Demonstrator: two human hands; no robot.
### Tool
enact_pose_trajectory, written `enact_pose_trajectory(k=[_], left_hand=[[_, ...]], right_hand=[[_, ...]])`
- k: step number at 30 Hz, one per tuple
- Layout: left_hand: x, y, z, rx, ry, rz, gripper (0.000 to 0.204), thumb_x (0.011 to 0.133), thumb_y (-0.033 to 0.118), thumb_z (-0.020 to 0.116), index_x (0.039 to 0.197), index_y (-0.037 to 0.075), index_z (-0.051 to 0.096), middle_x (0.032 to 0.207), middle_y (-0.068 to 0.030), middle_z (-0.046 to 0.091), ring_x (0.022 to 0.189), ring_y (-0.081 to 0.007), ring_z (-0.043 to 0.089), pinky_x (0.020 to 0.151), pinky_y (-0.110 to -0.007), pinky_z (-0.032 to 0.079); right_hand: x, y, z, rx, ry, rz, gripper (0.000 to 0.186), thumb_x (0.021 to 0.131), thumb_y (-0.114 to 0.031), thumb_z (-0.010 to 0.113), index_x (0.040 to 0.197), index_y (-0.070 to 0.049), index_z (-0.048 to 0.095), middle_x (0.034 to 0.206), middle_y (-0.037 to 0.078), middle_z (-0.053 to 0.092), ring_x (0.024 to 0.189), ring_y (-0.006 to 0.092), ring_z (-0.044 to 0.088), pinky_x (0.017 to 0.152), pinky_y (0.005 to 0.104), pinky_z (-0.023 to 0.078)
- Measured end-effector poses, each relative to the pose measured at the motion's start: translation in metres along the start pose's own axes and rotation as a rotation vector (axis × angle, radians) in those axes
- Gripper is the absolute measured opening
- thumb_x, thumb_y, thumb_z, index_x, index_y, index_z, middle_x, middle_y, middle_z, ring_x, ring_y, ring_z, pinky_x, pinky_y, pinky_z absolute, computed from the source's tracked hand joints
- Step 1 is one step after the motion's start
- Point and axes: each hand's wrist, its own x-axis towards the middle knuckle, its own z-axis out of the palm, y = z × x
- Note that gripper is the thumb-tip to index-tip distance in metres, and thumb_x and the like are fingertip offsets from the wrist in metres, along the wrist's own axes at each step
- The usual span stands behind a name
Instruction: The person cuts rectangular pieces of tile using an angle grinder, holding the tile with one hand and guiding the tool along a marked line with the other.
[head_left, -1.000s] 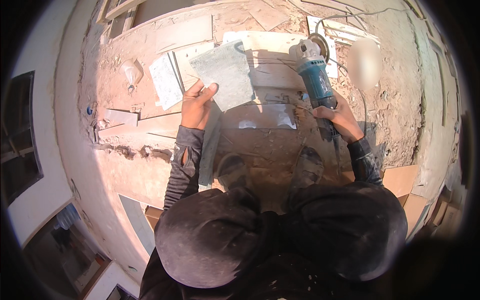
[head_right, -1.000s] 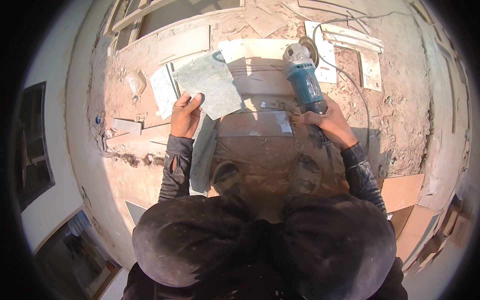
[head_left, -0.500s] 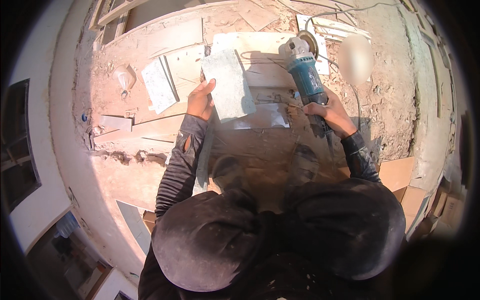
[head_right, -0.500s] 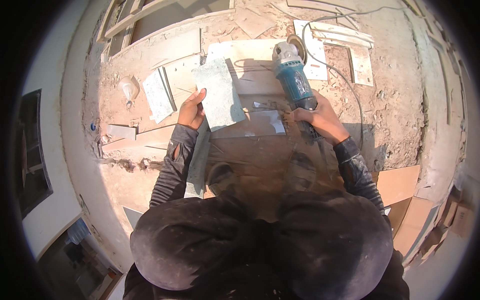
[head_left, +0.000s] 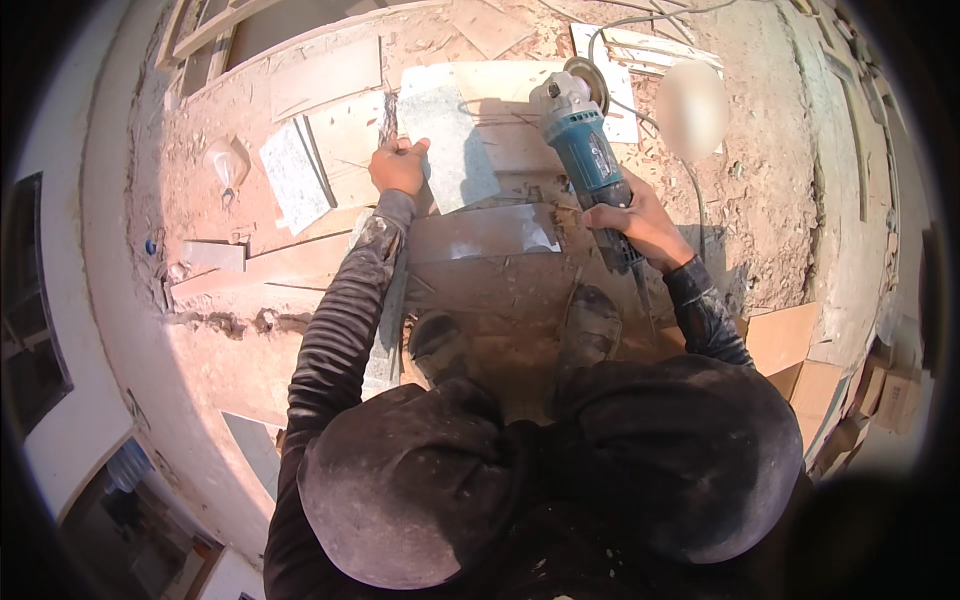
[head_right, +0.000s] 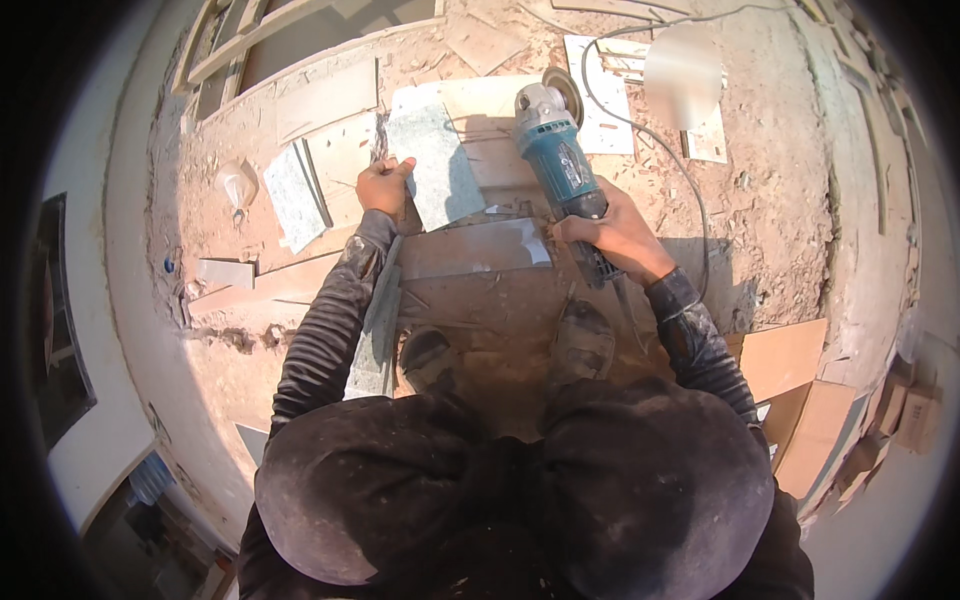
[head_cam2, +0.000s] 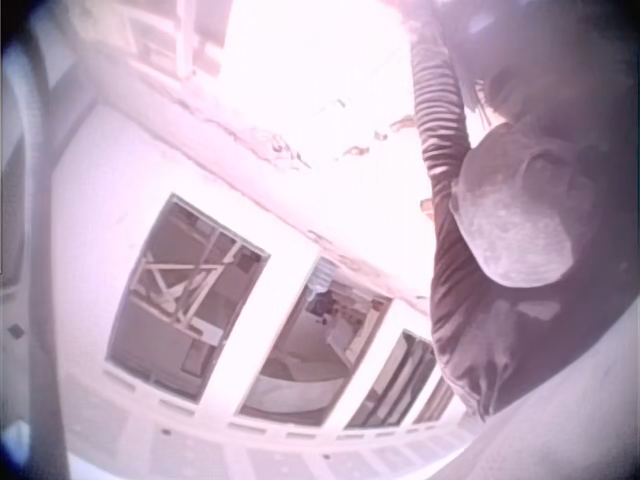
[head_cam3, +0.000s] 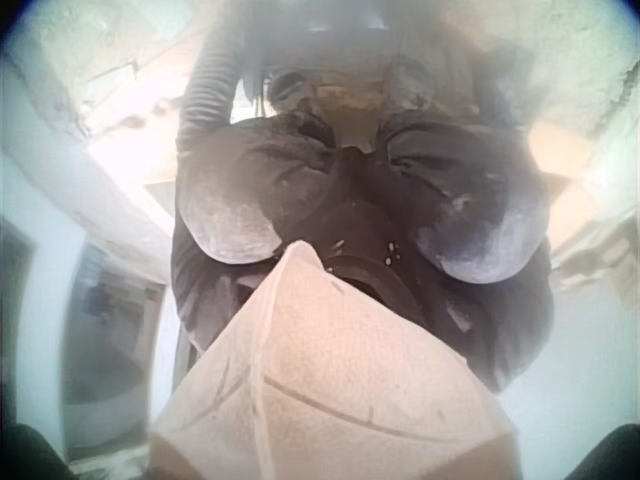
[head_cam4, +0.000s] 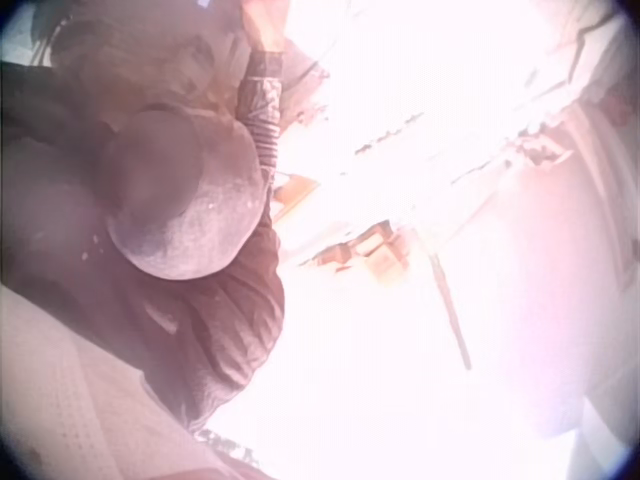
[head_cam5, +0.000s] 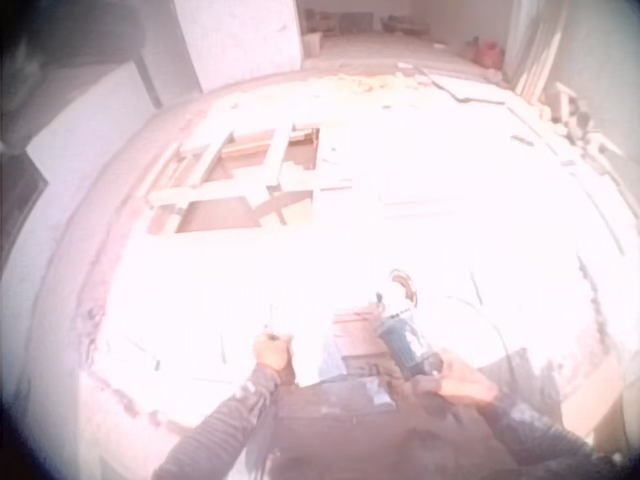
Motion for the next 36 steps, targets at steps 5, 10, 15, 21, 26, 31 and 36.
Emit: enact_pose_trajectory(k=[5,10,15,21,26,31,36], left_hand=[[-0.006,0.003,-0.003,0.103,-0.016,-0.009,0.041,0.073,0.029,0.082,0.101,0.0,0.073,0.092,-0.0154,0.074,0.086,-0.0293,0.071,0.082,-0.037,0.053],[-0.015,0.006,-0.01,0.132,-0.029,0.098,0.037,0.08,0.016,0.079,0.106,-0.007,0.07,0.081,-0.0119,0.072,0.066,-0.0156,0.068,0.058,-0.026,0.053],[-0.039,0.009,-0.029,0.073,-0.134,0.135,0.033,0.085,0.012,0.074,0.111,-0.007,0.068,0.087,-0.0117,0.072,0.071,-0.0136,0.067,0.061,-0.025,0.052],[-0.093,-0.028,-0.034,-0.279,-0.355,-0.176,0.03,0.089,0.013,0.072,0.11,-0.008,0.064,0.093,-0.0124,0.07,0.077,-0.017,0.068,0.068,-0.028,0.057],[-0.102,-0.052,-0.015,-0.732,-0.49,-0.363,0.029,0.093,0.011,0.067,0.114,-0.008,0.061,0.101,-0.0152,0.069,0.089,-0.0213,0.068,0.083,-0.032,0.058],[-0.114,-0.052,-0.007,-0.87,-0.567,-0.325,0.027,0.098,0.007,0.058,0.119,-0.01,0.058,0.108,-0.0173,0.067,0.097,-0.0233,0.067,0.09,-0.033,0.057],[-0.12,-0.052,-0.008,-0.926,-0.597,-0.307,0.026,0.1,0.006,0.054,0.119,-0.01,0.057,0.11,-0.0173,0.066,0.1,-0.0236,0.067,0.092,-0.033,0.056]], right_hand=[[0.0,0.001,0.001,-0.002,0.0,-0.009,0.055,0.072,-0.018,0.076,0.119,0.0,0.054,0.094,0.005,0.062,0.082,0.0147,0.062,0.073,0.0292,0.052],[0.002,0.001,0.003,0.004,-0.004,-0.001,0.055,0.072,-0.019,0.076,0.119,0.0,0.054,0.094,0.005,0.061,0.082,0.0146,0.062,0.074,0.0291,0.051],[0.002,0.002,0.003,-0.038,0.0,-0.015,0.055,0.072,-0.021,0.076,0.118,0.001,0.055,0.093,0.006,0.061,0.082,0.015,0.061,0.074,0.0298,0.05],[0.003,0.0,0.007,-0.016,-0.024,0.04,0.058,0.072,-0.021,0.076,0.12,0.002,0.054,0.094,0.007,0.063,0.083,0.0156,0.061,0.076,0.0296,0.05],[0.009,-0.001,0.022,-0.029,-0.051,-0.029,0.057,0.072,-0.022,0.076,0.12,0.001,0.056,0.097,0.008,0.061,0.086,0.0157,0.059,0.078,0.0297,0.048],[0.022,0.011,0.03,-0.147,-0.07,-0.052,0.056,0.072,-0.024,0.078,0.117,0.003,0.057,0.094,0.007,0.06,0.086,0.0158,0.057,0.078,0.0293,0.048],[0.028,0.01,0.036,-0.223,-0.106,-0.011,0.065,0.068,-0.028,0.081,0.119,0.005,0.057,0.102,0.013,0.064,0.092,0.0208,0.061,0.082,0.0314,0.049]])
